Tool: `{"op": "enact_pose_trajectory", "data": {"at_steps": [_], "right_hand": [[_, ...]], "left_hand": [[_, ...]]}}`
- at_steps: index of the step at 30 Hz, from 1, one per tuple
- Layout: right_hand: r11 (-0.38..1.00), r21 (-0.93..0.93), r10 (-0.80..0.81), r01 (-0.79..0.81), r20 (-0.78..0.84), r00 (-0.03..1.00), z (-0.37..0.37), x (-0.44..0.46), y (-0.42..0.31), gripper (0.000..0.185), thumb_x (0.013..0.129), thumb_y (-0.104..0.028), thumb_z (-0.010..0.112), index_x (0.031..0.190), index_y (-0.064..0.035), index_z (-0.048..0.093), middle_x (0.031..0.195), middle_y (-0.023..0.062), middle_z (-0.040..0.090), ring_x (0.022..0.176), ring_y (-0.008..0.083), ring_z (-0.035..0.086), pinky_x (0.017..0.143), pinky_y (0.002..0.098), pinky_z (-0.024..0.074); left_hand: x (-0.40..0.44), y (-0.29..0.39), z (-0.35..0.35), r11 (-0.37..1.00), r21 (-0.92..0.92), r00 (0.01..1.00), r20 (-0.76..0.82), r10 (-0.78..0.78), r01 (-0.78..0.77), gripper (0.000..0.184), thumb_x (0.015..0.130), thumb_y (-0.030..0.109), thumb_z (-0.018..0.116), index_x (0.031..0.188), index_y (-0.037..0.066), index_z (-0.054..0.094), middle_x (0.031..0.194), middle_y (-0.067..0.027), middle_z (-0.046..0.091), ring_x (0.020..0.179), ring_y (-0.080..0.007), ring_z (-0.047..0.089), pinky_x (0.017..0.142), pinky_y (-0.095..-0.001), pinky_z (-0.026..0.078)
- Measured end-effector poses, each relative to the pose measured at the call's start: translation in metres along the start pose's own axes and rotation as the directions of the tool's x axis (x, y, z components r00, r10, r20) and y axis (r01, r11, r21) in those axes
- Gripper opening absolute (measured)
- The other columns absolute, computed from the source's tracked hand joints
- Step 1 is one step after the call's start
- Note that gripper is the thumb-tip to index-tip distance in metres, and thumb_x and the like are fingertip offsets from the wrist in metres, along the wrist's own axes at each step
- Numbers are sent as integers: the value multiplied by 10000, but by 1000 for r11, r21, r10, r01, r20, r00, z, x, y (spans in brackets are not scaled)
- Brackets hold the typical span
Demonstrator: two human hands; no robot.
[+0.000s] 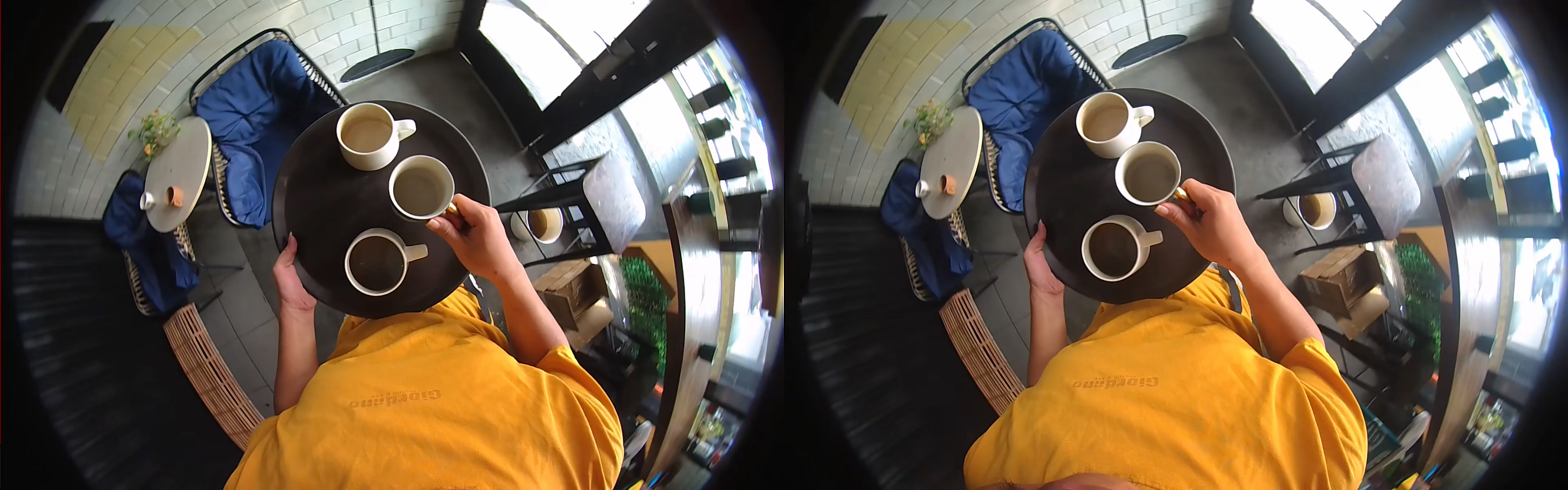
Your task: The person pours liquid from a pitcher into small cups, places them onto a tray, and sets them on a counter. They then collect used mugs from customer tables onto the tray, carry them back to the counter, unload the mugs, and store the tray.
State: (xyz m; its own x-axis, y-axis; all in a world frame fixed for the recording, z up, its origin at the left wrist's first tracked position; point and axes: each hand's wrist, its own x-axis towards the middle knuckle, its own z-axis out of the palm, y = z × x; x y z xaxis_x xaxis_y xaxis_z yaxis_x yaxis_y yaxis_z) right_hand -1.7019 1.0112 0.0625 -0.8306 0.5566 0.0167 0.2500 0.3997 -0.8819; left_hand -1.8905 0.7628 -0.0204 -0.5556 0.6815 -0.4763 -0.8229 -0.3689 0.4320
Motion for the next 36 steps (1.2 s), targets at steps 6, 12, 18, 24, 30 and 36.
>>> {"op": "enact_pose_trajectory", "data": {"at_steps": [6,12,18,24,30,36], "right_hand": [[999,4,-45,45,129,991,-10,30,11,366,860,-243,760,771,9,510,632,118,468,552,221,377,521,342,372],[944,-26,-327,329,57,943,-43,46,21,317,853,-247,748,932,21,598,783,102,565,622,194,501,605,319,433],[859,465,155,-214,162,975,-36,105,88,478,1022,-362,496,1382,-51,448,1240,107,576,1126,204,522,993,337,398],[740,496,240,-455,436,867,13,109,73,514,1027,-350,500,1427,-32,436,1350,91,538,1287,192,445,1090,316,312],[831,342,234,-439,500,834,33,106,74,469,1032,-317,511,1360,18,503,1228,43,601,1160,122,520,1018,262,375],[885,320,132,-339,526,840,65,64,50,435,1037,-298,508,1317,33,539,1147,41,632,1084,106,553,975,244,403]], "left_hand": [[-14,-13,19,991,29,978,-160,134,-131,445,980,308,544,1315,14,545,1310,-125,605,1195,-280,587,1038,-414,458],[-26,-38,25,969,-57,955,-193,226,-241,446,979,323,544,1308,21,551,1291,-119,616,1181,-276,596,1022,-414,474],[-43,-70,12,918,-289,961,-139,240,-271,438,981,328,538,1305,33,558,1291,-117,617,1167,-277,605,1017,-418,480],[-77,-102,-6,841,-358,908,-260,328,-406,447,995,339,508,1310,26,553,1286,-124,619,1172,-280,604,1010,-426,485],[-109,-138,-20,741,-459,869,-192,456,-490,476,1025,365,430,1323,11,541,1280,-144,622,1147,-282,622,982,-417,504],[-178,-164,-18,711,31,657,-354,666,-703,489,1024,376,434,1339,14,529,1284,-151,619,1125,-277,638,972,-415,513]]}}
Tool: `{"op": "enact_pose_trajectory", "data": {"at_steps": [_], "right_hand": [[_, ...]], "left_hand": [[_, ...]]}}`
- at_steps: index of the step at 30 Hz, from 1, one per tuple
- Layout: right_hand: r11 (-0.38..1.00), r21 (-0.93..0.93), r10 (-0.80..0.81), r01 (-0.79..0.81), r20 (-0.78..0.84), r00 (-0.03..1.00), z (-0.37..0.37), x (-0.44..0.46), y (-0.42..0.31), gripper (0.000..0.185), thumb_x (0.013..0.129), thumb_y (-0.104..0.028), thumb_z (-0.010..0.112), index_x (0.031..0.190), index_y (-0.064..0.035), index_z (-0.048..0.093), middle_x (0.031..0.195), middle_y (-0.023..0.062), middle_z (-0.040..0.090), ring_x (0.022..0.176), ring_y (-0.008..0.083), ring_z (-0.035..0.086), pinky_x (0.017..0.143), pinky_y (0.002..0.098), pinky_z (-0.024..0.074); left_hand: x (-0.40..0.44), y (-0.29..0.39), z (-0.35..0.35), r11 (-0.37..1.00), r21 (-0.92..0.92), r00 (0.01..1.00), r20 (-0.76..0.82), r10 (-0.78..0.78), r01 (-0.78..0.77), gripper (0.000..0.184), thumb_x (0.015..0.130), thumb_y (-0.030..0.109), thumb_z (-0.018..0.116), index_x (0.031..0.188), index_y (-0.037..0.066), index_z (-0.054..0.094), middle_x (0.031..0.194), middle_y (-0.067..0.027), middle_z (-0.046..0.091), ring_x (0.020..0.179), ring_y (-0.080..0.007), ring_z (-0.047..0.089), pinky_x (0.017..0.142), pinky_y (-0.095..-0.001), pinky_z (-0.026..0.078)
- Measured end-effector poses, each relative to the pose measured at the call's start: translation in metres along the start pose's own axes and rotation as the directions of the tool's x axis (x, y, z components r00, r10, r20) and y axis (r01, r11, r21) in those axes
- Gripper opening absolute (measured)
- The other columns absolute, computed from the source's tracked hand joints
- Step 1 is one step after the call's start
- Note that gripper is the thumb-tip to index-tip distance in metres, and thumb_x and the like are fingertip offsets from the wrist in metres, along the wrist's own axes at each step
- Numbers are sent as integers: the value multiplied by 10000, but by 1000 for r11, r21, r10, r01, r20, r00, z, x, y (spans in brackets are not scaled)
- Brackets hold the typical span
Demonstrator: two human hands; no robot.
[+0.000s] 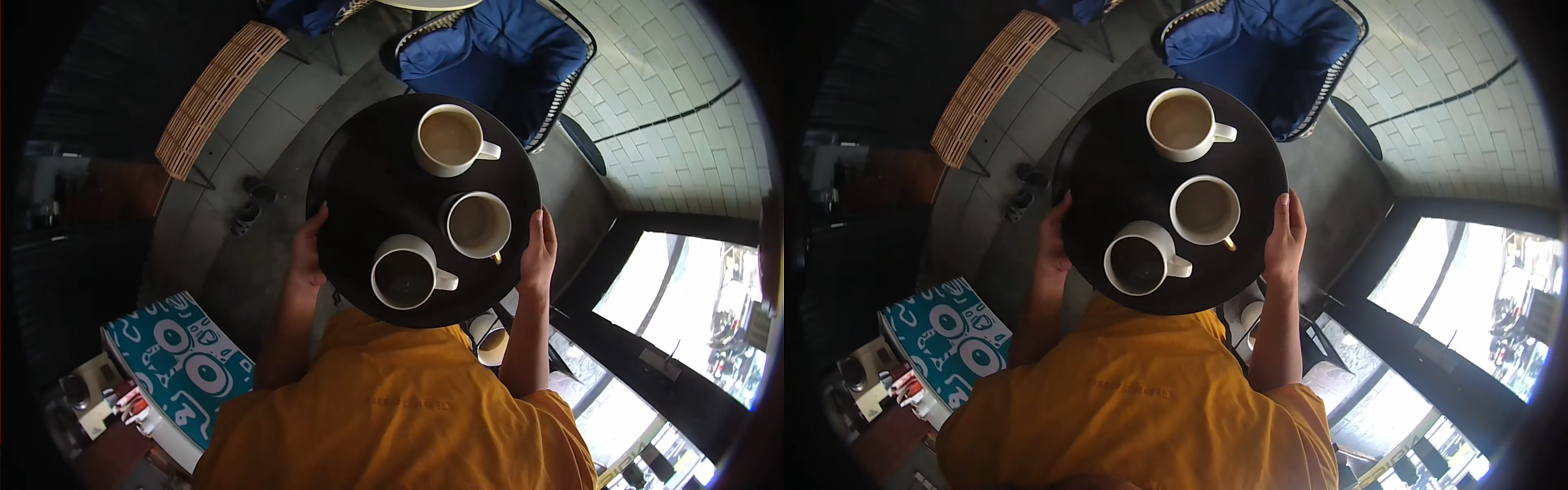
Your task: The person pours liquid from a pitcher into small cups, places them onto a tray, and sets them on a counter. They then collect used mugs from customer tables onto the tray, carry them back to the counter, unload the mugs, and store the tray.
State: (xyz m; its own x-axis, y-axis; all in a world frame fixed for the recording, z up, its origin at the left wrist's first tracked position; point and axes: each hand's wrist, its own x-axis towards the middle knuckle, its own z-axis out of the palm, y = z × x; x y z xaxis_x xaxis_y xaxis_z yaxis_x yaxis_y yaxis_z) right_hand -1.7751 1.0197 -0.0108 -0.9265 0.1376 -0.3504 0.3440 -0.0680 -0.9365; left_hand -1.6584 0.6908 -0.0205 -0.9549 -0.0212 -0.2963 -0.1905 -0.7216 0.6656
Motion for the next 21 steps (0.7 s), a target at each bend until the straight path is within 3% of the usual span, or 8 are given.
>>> {"op": "enact_pose_trajectory", "data": {"at_steps": [1,2,3,8,11,15,19,21], "right_hand": [[1000,10,-26,26,35,999,9,-6,4,430,1037,-297,507,1308,35,546,1147,47,635,1079,108,558,970,244,407],[1000,-2,-28,28,57,998,18,-14,7,430,1037,-297,507,1308,35,546,1147,47,635,1079,108,558,970,244,407],[997,-18,-71,72,59,996,30,-25,4,428,1037,-298,508,1303,35,550,1157,51,636,1082,107,556,970,244,406],[977,-142,-142,159,122,982,82,-80,13,409,1040,-301,498,1266,32,573,1148,48,641,1061,99,558,949,244,413],[977,-133,-115,164,318,941,143,-146,19,400,1042,-312,489,1211,35,592,1103,37,641,1018,93,561,912,246,426],[966,-179,-95,189,433,896,214,-215,32,440,1030,-347,504,1252,24,584,1140,58,641,1031,120,575,900,262,443],[947,-218,-76,237,566,821,273,-256,50,465,1023,-345,521,1297,30,557,1165,79,639,1046,130,581,904,263,455],[966,-166,-25,199,704,709,322,-282,67,479,1020,-329,531,1337,29,530,1197,84,633,1061,138,582,914,268,457]], "left_hand": [[-10,6,-8,980,170,994,-25,106,-100,490,1024,377,436,1341,14,527,1284,-152,619,1124,-277,639,972,-416,513],[-15,12,-31,970,-227,996,-12,-90,85,483,1021,369,447,1339,15,528,1282,-153,619,1128,-279,637,974,-418,512],[-23,18,-41,774,-578,963,85,-256,256,476,1019,362,458,1338,16,530,1281,-153,620,1132,-282,635,976,-420,511],[-106,38,-83,784,-617,985,-73,-155,77,454,1008,328,498,1328,9,534,1273,-153,622,1133,-283,631,986,-415,505],[-201,59,-124,793,-597,974,-225,-23,-119,457,1004,320,510,1323,-6,529,1272,-153,618,1133,-280,624,992,-403,501],[-300,98,-124,890,-354,809,-587,30,-289,495,1007,332,505,1334,-38,492,1291,-171,590,1132,-280,614,987,-391,506],[-385,97,-141,854,-272,663,-741,107,-442,521,1012,344,495,1346,-54,465,1297,-182,576,1127,-277,616,975,-393,515],[-441,101,-167,775,-287,667,-711,222,-564,524,1011,359,494,1353,-37,464,1276,-175,588,1118,-270,620,964,-390,524]]}}
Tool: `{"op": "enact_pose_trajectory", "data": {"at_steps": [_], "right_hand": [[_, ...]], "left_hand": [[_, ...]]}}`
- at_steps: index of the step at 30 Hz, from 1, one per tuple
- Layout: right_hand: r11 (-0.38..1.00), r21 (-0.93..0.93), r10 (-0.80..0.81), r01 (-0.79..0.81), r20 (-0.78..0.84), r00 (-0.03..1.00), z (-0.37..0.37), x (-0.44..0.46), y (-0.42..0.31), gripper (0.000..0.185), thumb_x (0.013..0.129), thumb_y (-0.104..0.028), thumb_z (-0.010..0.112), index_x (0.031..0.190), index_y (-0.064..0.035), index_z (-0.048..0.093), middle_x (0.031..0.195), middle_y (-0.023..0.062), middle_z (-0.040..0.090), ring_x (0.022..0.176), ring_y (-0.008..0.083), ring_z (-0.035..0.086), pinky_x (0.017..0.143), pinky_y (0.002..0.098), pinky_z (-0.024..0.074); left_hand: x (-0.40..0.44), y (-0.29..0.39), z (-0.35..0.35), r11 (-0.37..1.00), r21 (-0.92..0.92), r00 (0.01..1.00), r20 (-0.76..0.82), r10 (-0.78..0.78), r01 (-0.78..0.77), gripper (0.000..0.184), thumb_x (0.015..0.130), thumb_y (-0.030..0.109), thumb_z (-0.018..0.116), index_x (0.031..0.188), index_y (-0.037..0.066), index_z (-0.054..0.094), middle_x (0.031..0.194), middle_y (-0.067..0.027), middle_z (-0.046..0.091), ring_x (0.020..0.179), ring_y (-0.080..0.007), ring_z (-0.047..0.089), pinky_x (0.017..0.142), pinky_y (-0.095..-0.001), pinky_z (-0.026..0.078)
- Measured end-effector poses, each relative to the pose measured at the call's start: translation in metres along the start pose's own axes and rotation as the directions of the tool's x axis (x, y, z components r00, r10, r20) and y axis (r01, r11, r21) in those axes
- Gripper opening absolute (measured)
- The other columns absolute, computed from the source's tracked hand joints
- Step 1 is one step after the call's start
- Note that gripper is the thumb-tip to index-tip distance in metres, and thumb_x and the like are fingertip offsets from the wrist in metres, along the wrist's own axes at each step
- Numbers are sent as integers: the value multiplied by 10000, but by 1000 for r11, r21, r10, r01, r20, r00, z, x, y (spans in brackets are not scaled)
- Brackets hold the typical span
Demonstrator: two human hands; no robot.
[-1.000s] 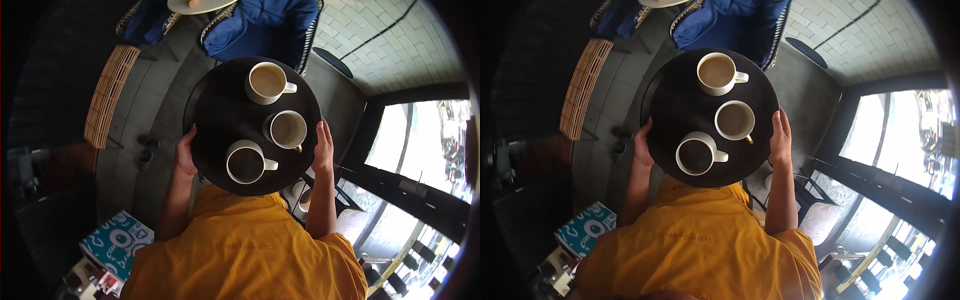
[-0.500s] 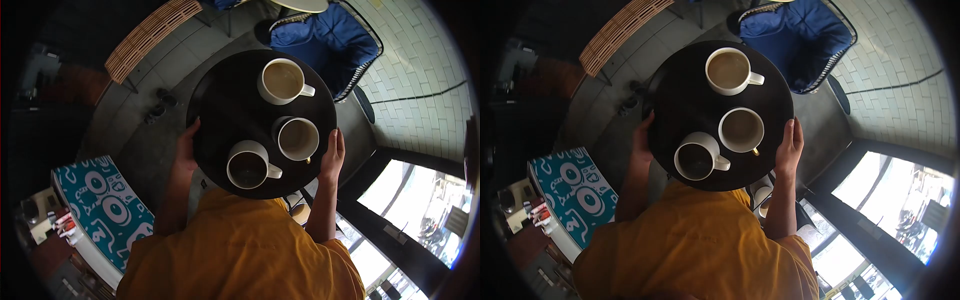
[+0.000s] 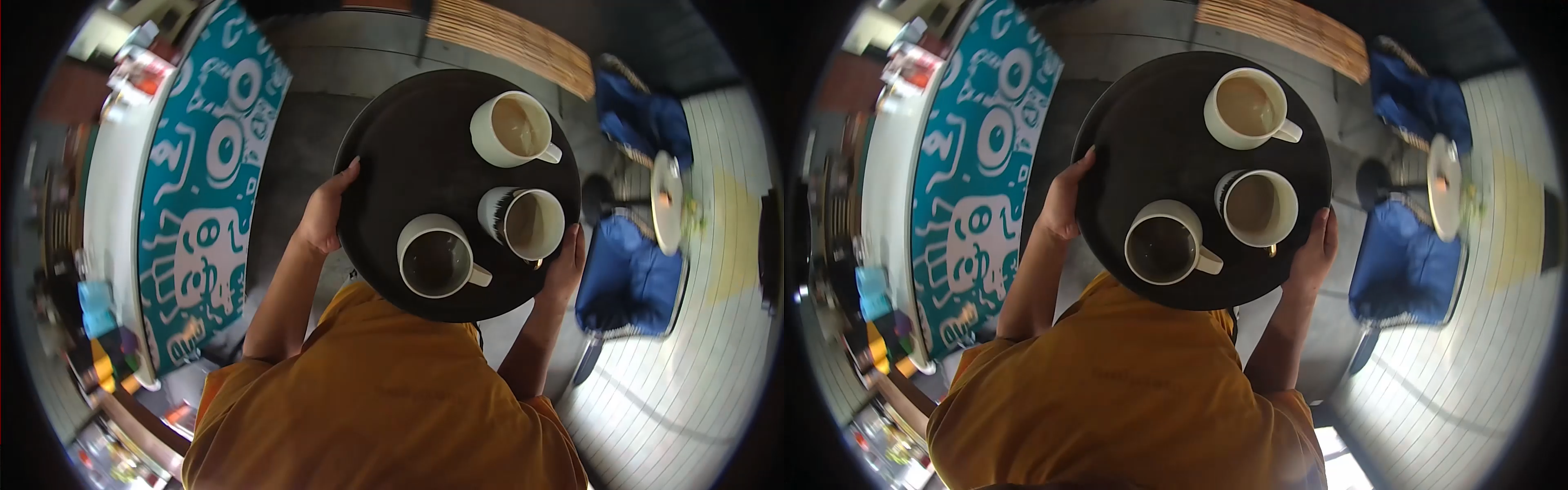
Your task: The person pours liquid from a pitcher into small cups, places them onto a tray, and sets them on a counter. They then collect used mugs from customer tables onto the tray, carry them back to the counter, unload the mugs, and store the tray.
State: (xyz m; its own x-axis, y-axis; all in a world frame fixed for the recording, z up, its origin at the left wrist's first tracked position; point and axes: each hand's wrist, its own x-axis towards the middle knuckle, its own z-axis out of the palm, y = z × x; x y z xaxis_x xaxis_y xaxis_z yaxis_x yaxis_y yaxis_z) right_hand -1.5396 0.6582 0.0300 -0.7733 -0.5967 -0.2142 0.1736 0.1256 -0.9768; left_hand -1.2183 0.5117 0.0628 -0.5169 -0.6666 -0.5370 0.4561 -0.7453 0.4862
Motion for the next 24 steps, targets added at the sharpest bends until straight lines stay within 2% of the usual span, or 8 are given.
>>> {"op": "enact_pose_trajectory", "data": {"at_steps": [3,6,10,11,13,17,19,24], "right_hand": [[989,-145,-11,23,87,996,84,17,-20,462,1037,-298,501,1338,52,517,1270,92,591,1198,141,515,1035,270,372],[997,-51,-40,58,309,950,140,39,-24,563,1008,-324,556,1393,73,453,1317,111,575,1209,161,530,1036,286,387],[994,-95,10,45,515,857,265,70,-39,583,993,-335,582,1389,74,454,1332,118,556,1240,169,500,1064,298,357],[994,-84,-2,63,588,809,291,82,-42,536,1019,-287,534,1375,103,445,1365,144,520,1284,182,459,1108,300,325],[993,-94,3,72,626,780,333,96,-49,549,1016,-292,539,1380,106,437,1375,151,510,1292,190,454,1110,302,321],[986,-105,-7,130,749,663,442,143,-87,610,1004,-327,558,1396,117,410,1416,177,472,1322,213,428,1129,326,296],[977,-103,-31,186,797,603,486,163,-100,614,1000,-341,564,1387,115,426,1415,186,478,1326,214,419,1138,336,277],[969,-93,-38,229,861,508,577,215,-127,571,1004,-321,559,1370,105,458,1387,177,511,1320,214,425,1131,335,277]], "left_hand": [[-29,36,-20,980,-120,985,-89,150,-161,507,1009,366,499,1345,-15,485,1260,-163,599,1097,-261,626,946,-386,531],[-44,49,-38,941,-158,932,-259,254,-300,481,1006,368,507,1324,7,515,1233,-150,616,1067,-253,633,930,-384,534],[-45,103,-54,874,-165,805,-496,327,-457,470,993,383,533,1302,28,539,1210,-126,629,1043,-230,634,903,-382,535],[-39,112,-62,853,-170,779,-521,348,-494,470,993,383,533,1302,28,539,1210,-126,629,1043,-230,634,903,-382,535],[-31,126,-79,818,-238,790,-496,360,-523,456,985,388,546,1287,45,554,1188,-111,641,1042,-220,633,896,-380,532],[1,178,-63,722,-268,714,-557,424,-638,435,982,390,549,1261,57,572,1161,-99,654,1022,-219,639,883,-382,535],[15,207,-48,662,-206,618,-623,479,-721,418,982,392,547,1230,59,592,1121,-90,670,981,-220,653,856,-376,544],[59,263,-47,644,-229,617,-627,476,-730,402,990,380,530,1216,55,604,1102,-87,681,947,-216,666,827,-362,554]]}}
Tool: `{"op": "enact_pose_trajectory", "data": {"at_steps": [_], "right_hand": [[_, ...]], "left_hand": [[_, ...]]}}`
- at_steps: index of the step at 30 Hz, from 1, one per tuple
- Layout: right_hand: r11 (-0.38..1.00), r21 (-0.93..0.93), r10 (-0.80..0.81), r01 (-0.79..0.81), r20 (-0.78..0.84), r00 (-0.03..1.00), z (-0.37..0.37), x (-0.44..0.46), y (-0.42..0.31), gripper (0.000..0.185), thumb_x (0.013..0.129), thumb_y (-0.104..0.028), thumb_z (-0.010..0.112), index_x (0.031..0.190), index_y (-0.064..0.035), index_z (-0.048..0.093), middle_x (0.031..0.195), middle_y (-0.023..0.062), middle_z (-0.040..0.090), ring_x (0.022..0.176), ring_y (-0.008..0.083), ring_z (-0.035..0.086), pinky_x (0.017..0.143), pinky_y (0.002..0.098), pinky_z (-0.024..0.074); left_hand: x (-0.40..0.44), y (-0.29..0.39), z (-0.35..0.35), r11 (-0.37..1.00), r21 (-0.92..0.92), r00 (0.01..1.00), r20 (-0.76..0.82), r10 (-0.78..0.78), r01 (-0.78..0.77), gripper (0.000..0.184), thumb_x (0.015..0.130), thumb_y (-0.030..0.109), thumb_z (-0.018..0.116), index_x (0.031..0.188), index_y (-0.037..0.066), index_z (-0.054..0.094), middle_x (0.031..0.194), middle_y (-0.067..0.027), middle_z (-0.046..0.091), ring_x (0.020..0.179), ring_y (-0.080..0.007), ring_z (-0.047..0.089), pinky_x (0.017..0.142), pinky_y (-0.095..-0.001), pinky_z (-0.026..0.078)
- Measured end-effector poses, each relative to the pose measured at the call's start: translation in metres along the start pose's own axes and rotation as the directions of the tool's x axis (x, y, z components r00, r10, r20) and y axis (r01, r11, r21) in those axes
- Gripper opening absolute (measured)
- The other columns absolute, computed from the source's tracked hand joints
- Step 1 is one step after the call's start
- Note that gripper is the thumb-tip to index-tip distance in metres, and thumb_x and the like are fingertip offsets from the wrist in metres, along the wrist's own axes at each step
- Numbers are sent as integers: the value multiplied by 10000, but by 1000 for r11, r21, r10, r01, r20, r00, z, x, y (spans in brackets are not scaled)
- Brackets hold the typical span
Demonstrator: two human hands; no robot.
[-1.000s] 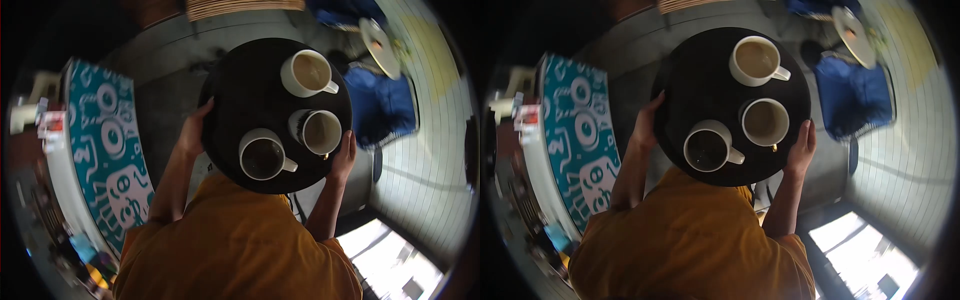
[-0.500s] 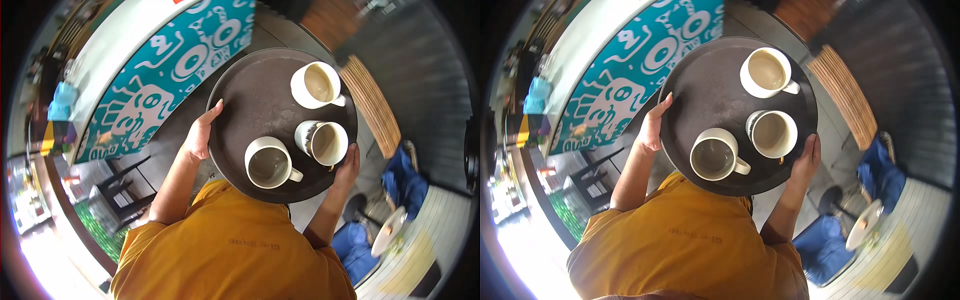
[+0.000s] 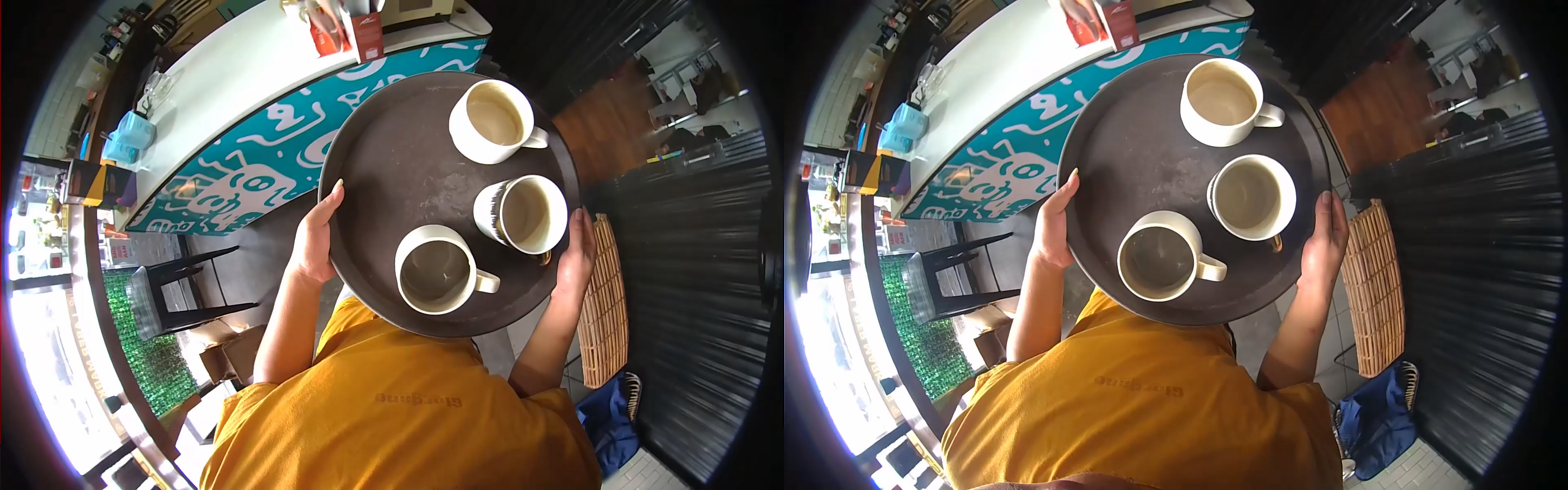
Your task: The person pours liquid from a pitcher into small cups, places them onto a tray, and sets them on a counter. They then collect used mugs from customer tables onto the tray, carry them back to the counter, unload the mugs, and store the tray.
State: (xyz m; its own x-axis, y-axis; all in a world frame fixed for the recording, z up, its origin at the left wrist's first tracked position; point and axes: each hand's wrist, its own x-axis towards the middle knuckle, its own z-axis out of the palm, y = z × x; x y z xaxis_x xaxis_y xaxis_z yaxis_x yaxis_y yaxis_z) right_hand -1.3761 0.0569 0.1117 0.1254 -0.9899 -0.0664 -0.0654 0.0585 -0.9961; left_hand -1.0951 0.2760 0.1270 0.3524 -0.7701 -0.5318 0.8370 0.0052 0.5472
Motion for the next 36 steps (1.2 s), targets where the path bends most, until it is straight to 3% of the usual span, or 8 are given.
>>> {"op": "enact_pose_trajectory", "data": {"at_steps": [11,16,20,23,26,29,30,36], "right_hand": [[1000,23,-14,15,-25,1000,-23,207,1,489,1010,-271,554,1316,109,512,1317,148,566,1243,177,490,1088,293,322],[1000,11,-3,4,-111,994,-16,304,-19,474,1008,-270,558,1296,105,534,1284,143,591,1214,181,514,1070,283,344],[1000,-3,-12,12,-168,986,-11,390,-23,485,1006,-280,561,1321,87,527,1318,150,575,1248,188,498,1087,293,334],[1000,-7,17,-18,-170,985,2,444,-26,483,1006,-279,560,1320,86,529,1319,147,576,1251,188,497,1088,295,333],[1000,14,-8,9,-116,993,4,513,-11,528,979,-302,605,1324,90,527,1354,153,556,1292,205,462,1111,313,303],[999,-8,-52,52,-27,998,26,575,-29,422,1021,-261,528,1299,54,562,1264,95,608,1187,155,519,1051,282,354],[999,-33,34,-35,-29,999,30,594,-27,414,1025,-256,519,1296,53,564,1259,92,611,1182,152,521,1045,279,356],[997,58,-63,49,257,964,37,759,-17,403,1033,-241,506,1305,53,555,1224,75,619,1155,128,526,1018,256,376]], "left_hand": [[182,13,126,998,-3,990,128,-54,55,434,994,383,521,1250,37,583,1132,-95,675,981,-217,663,848,-365,555],[287,34,208,998,37,999,4,-49,49,419,993,367,520,1228,29,598,1101,-105,691,939,-229,683,828,-377,563],[360,56,250,994,27,978,178,-105,101,448,1000,387,509,1278,39,562,1163,-100,663,1009,-224,656,879,-390,548],[404,70,271,990,60,986,99,-134,129,437,998,381,516,1266,40,568,1143,-97,668,992,-218,662,863,-388,554],[452,75,292,994,53,995,34,-94,92,428,994,376,528,1253,39,576,1123,-90,672,978,-209,665,847,-379,558],[497,77,321,997,70,999,-47,-21,24,431,983,354,544,1278,40,575,1137,-76,671,996,-201,656,849,-357,550],[513,73,325,999,53,997,-70,-11,15,431,982,350,545,1283,43,574,1145,-72,670,1000,-200,654,855,-356,547],[604,51,379,989,-3,974,-174,148,-151,386,969,341,556,1224,59,619,1121,-68,685,1002,-198,659,858,-342,538]]}}
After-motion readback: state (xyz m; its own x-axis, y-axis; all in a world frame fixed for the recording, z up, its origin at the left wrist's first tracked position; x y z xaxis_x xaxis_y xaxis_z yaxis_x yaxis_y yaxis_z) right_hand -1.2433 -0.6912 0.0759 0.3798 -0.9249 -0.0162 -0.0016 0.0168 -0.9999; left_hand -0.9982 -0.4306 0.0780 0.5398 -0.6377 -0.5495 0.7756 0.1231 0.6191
